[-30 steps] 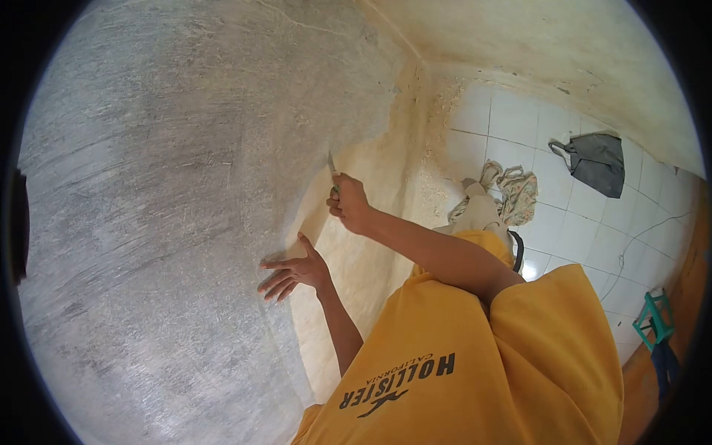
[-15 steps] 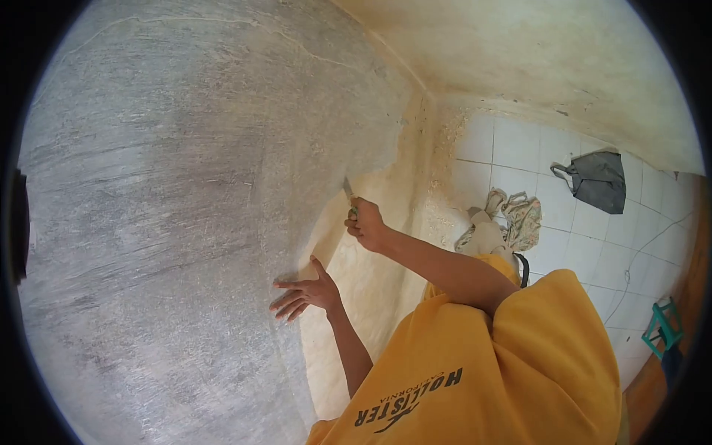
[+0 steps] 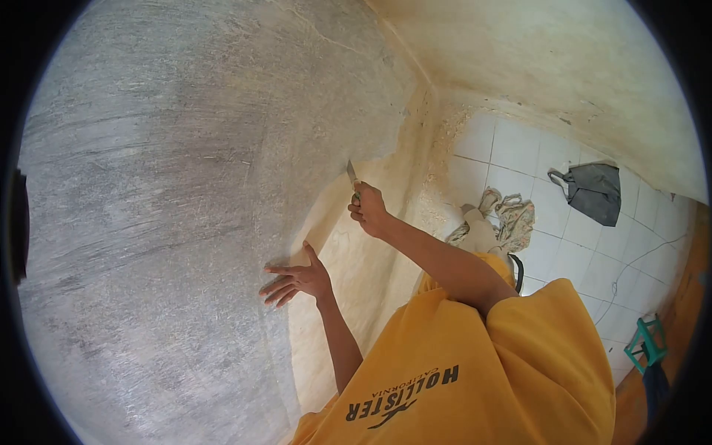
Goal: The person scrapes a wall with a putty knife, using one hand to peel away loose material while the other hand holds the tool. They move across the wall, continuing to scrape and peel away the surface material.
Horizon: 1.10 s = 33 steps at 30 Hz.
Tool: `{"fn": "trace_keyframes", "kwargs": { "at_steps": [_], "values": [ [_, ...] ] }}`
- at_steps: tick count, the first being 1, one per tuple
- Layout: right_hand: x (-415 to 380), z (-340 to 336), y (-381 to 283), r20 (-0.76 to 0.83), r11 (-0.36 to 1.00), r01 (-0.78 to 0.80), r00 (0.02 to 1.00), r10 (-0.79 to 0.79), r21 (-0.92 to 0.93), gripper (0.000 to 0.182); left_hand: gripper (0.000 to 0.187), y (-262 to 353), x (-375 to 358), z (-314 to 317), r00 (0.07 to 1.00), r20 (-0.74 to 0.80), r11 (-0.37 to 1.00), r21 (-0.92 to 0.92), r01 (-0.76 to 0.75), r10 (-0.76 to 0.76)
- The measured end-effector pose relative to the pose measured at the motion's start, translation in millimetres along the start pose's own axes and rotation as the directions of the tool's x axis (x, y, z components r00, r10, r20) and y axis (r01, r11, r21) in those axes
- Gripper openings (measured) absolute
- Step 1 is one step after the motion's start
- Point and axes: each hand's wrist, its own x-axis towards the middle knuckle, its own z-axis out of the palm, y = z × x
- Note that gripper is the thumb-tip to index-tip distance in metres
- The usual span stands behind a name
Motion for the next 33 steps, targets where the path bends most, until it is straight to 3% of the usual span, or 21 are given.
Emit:
{"fn": "trace_keyframes", "kwargs": {
  "at_steps": [4,7,8,11,12,15,16,19,20,27,30,33],
  "values": [
    [-23,18,12,0.041,1.000,-0.023,0.999,0.023,-0.003,0.014,0.134,0,3,-3,1.000,-0.011,1.000,0.010,-0.008,0.008],
    [9,1,2,-0.043,1.000,0.019,0.999,-0.019,0.007,0.016,0.134,-1,2,1,0.999,-0.030,1.000,0.008,-0.011,0.012],
    [21,-6,0,-0.060,0.995,-0.029,0.998,0.035,0.099,0.016,0.134,-1,1,2,1.000,-0.027,1.000,0.006,0.000,0.000],
    [-19,24,13,-0.054,1.000,-0.025,0.998,0.025,0.001,0.015,0.134,1,1,-1,1.000,-0.016,1.000,0.002,-0.006,0.006],
    [-29,24,17,0.043,0.998,-0.002,0.999,0.004,-0.058,0.015,0.134,0,0,-2,1.000,-0.017,1.000,0.003,-0.010,0.010],
    [-5,15,21,-0.052,0.982,0.119,0.990,-0.128,-0.145,0.014,0.133,0,4,-3,0.999,-0.035,1.000,0.000,-0.012,0.012],
    [7,11,13,-0.081,0.999,0.053,0.995,-0.054,-0.010,0.018,0.133,1,4,-2,0.999,-0.038,1.000,-0.004,-0.012,0.012],
    [-13,18,28,-0.089,0.999,0.015,0.996,-0.018,-0.037,0.018,0.133,0,2,0,0.999,-0.034,1.000,-0.020,-0.008,0.007],
    [-43,32,27,-0.014,0.998,-0.032,0.999,0.031,-0.046,0.019,0.133,-4,1,-2,0.999,-0.034,1.000,-0.011,-0.019,0.018],
    [-22,25,19,-0.036,1.000,0.017,0.999,-0.017,0.002,0.019,0.134,4,3,3,0.998,-0.056,1.000,-0.007,-0.011,0.011],
    [-82,66,37,0.020,0.999,-0.032,0.999,0.032,0.012,0.018,0.134,-2,3,-3,0.998,-0.053,1.000,-0.009,-0.023,0.023],
    [-79,62,41,0.065,1.000,-0.021,0.998,0.020,0.015,0.017,0.133,2,5,-2,0.998,-0.063,1.000,-0.016,-0.016,0.015]
  ]
}}
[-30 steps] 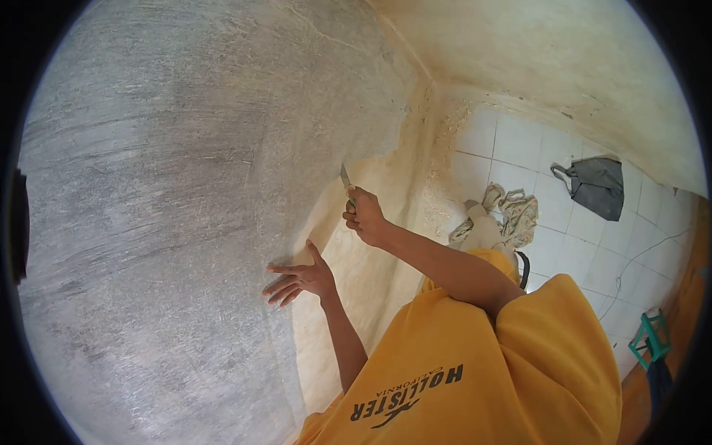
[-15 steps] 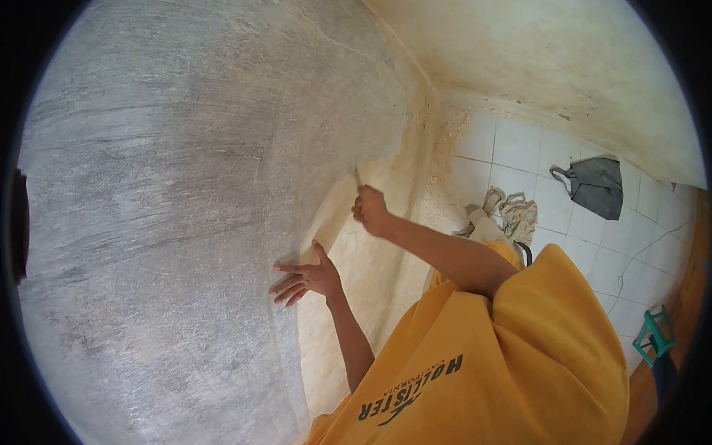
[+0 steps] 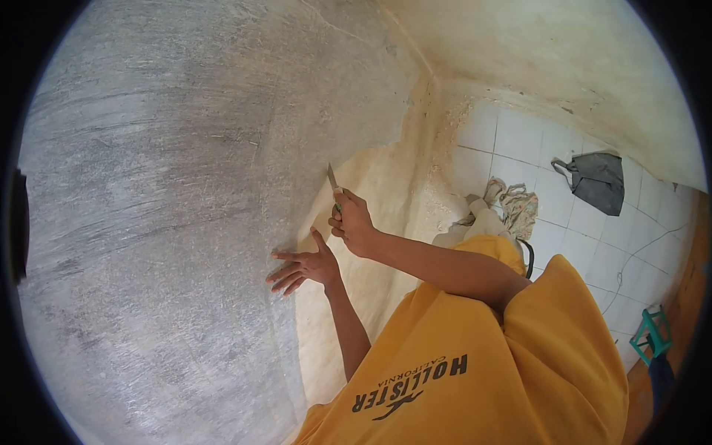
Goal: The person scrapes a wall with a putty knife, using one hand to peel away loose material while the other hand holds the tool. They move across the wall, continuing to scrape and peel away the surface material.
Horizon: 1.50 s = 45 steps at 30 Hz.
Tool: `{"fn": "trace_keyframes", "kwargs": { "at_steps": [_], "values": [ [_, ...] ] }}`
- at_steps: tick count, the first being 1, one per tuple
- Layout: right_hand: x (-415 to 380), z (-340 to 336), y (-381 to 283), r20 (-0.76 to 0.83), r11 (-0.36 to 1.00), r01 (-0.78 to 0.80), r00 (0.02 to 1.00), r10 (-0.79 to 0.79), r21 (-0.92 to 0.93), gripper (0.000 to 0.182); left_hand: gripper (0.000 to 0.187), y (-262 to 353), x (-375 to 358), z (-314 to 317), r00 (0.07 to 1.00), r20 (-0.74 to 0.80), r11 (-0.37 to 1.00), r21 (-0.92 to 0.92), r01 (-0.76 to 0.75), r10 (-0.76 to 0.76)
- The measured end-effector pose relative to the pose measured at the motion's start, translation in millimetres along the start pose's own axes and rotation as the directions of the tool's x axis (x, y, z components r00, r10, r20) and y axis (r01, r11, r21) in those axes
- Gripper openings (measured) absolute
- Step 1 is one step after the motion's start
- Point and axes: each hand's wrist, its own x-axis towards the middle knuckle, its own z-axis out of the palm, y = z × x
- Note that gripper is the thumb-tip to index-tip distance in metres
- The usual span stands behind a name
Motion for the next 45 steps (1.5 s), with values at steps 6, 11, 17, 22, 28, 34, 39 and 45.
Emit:
{"fn": "trace_keyframes", "kwargs": {
  "at_steps": [6,11,17,22,28,34,39,45],
  "values": [
    [-16,12,31,-0.059,0.999,0.008,0.998,-0.010,-0.033,0.018,0.132,0,-3,3,1.000,0.004,1.000,-0.016,0.003,-0.003],
    [3,4,32,-0.071,0.996,0.082,0.994,-0.085,-0.040,0.019,0.128,1,-1,0,1.000,-0.028,1.000,0.004,-0.013,0.013],
    [-8,2,36,-0.119,0.997,0.054,0.991,-0.061,-0.063,0.014,0.125,0,-2,-1,0.999,-0.031,0.998,-0.053,-0.014,0.012],
    [-8,1,31,-0.041,0.999,0.036,0.998,-0.037,-0.022,0.020,0.124,-1,-2,3,0.998,-0.064,0.997,-0.080,-0.019,0.014],
    [13,-3,19,-0.072,0.998,0.037,0.997,-0.033,0.048,0.021,0.127,-3,-3,5,0.995,-0.088,0.999,0.007,-0.045,0.045],
    [-5,9,20,-0.096,0.999,0.046,0.994,-0.048,-0.018,0.018,0.126,-4,-3,4,0.997,-0.062,0.999,-0.011,-0.041,0.040],
    [-6,-2,10,0.005,1.000,-0.031,0.999,0.031,-0.003,0.016,0.125,0,-3,0,0.999,-0.027,1.000,-0.020,-0.018,0.017],
    [1,-8,2,-0.012,0.999,-0.035,0.999,0.035,-0.003,0.013,0.125,1,-3,2,1.000,-0.025,0.999,-0.032,-0.010,0.010]
  ]
}}
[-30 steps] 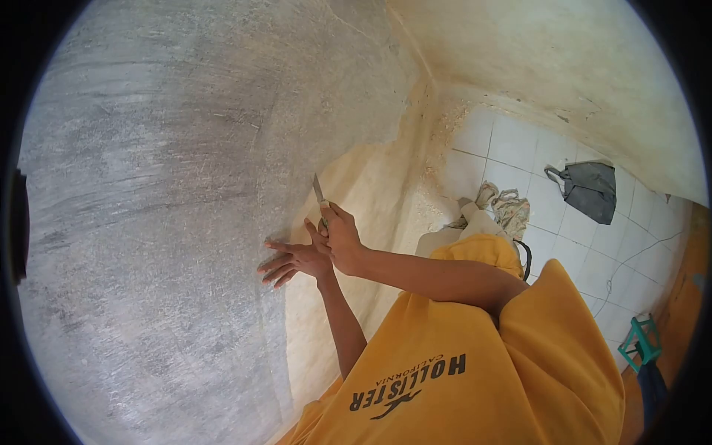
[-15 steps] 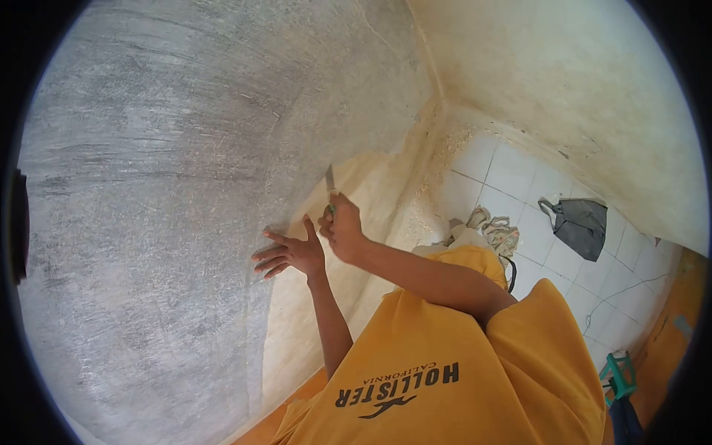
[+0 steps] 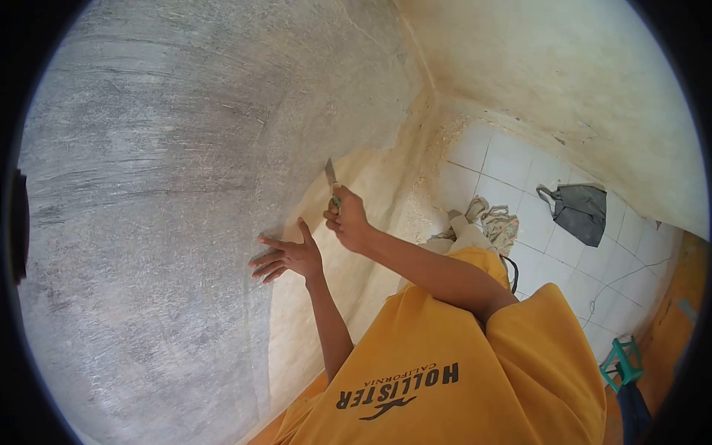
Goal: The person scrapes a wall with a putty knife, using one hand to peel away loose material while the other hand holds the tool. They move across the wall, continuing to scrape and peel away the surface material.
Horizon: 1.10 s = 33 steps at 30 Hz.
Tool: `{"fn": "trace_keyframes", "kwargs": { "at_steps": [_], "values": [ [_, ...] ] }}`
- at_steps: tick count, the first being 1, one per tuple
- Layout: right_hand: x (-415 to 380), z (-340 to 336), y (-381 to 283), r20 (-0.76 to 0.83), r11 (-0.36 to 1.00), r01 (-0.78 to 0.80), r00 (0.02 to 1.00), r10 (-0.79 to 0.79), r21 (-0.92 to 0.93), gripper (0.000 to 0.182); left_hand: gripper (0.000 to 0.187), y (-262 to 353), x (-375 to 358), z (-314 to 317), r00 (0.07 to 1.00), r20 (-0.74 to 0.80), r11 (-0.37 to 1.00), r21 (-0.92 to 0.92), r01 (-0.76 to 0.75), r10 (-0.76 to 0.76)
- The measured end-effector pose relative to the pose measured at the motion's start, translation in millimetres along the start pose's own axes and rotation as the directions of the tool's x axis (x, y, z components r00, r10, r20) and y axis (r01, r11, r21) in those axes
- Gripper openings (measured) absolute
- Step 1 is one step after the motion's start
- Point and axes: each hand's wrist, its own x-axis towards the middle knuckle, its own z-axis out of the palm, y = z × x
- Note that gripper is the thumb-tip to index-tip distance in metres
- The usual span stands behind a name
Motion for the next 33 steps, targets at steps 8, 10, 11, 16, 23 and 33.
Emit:
{"fn": "trace_keyframes", "kwargs": {
  "at_steps": [8,10,11,16,23,33],
  "values": [
    [-20,-3,15,0.099,0.997,0.020,0.995,-0.012,-0.078,0.016,0.123,-1,-2,-1,1.000,-0.018,1.000,0.021,-0.015,0.016],
    [-21,0,13,0.091,0.998,0.020,0.996,-0.015,-0.062,0.016,0.122,-3,-2,1,1.000,-0.017,1.000,0.017,-0.021,0.022],
    [-21,3,14,0.078,0.999,0.012,0.997,-0.008,-0.052,0.017,0.121,-4,-3,0,1.000,0.001,1.000,0.021,-0.019,0.019],
    [26,-7,0,-0.070,0.999,0.027,0.997,-0.024,0.040,0.019,0.120,-9,-6,-3,0.997,0.074,0.999,0.041,-0.025,0.022],
    [-5,0,4,-0.015,0.999,-0.034,0.999,0.034,-0.003,0.022,0.118,-4,-4,-6,0.998,0.052,1.000,0.005,-0.022,0.021],
    [14,-10,-9,-0.009,0.998,0.028,1.000,-0.028,-0.052,0.020,0.120,-6,-5,-7,0.998,0.066,0.999,0.036,-0.021,0.019]
  ]
}}
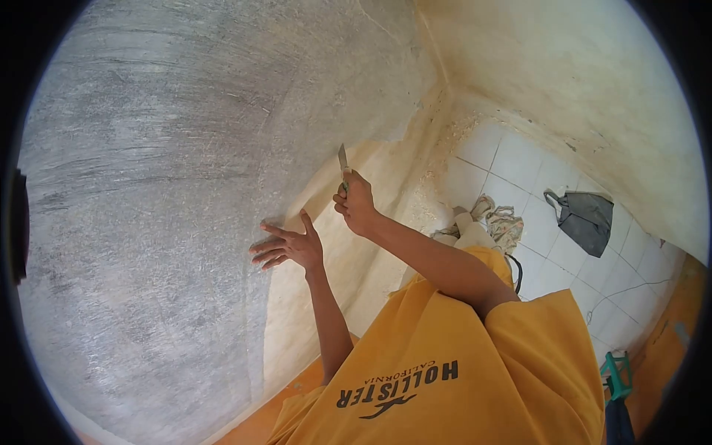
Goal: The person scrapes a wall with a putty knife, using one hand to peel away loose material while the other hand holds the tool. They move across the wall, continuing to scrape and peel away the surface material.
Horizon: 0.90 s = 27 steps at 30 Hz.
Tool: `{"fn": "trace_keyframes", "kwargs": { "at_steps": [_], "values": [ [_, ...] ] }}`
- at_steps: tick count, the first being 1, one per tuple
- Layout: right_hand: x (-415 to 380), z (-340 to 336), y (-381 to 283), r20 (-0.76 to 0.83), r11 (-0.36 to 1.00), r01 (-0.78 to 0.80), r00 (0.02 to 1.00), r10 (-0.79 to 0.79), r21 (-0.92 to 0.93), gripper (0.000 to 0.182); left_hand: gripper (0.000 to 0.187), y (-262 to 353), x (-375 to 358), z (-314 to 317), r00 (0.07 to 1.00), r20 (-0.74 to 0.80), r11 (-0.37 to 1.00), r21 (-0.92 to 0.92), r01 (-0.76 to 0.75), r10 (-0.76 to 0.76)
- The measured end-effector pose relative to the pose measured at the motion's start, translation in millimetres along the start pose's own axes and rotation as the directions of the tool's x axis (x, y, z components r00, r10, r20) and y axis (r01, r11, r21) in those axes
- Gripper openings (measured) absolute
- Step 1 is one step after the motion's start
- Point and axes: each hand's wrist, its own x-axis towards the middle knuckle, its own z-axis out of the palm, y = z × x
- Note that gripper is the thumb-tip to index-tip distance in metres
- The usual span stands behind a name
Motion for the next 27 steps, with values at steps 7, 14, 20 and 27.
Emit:
{"fn": "trace_keyframes", "kwargs": {
  "at_steps": [7,14,20,27],
  "values": [
    [-13,8,9,0.045,1.000,-0.008,0.999,0.008,0.009,0.017,0.120,8,0,5,0.998,0.027,0.999,-0.014,0.052,-0.052],
    [-22,15,9,0.008,0.999,-0.042,0.999,0.042,0.004,0.019,0.119,11,2,-2,0.996,0.069,0.997,-0.045,0.061,-0.057],
    [-17,11,8,-0.008,0.998,-0.052,0.999,0.052,0.021,0.020,0.119,8,-1,0,0.994,0.087,0.996,-0.065,0.067,-0.062],
    [-15,5,16,0.035,0.999,-0.010,0.999,0.011,-0.041,0.020,0.119,9,-1,-1,0.997,0.058,0.997,-0.057,0.044,-0.041]
  ]
}}
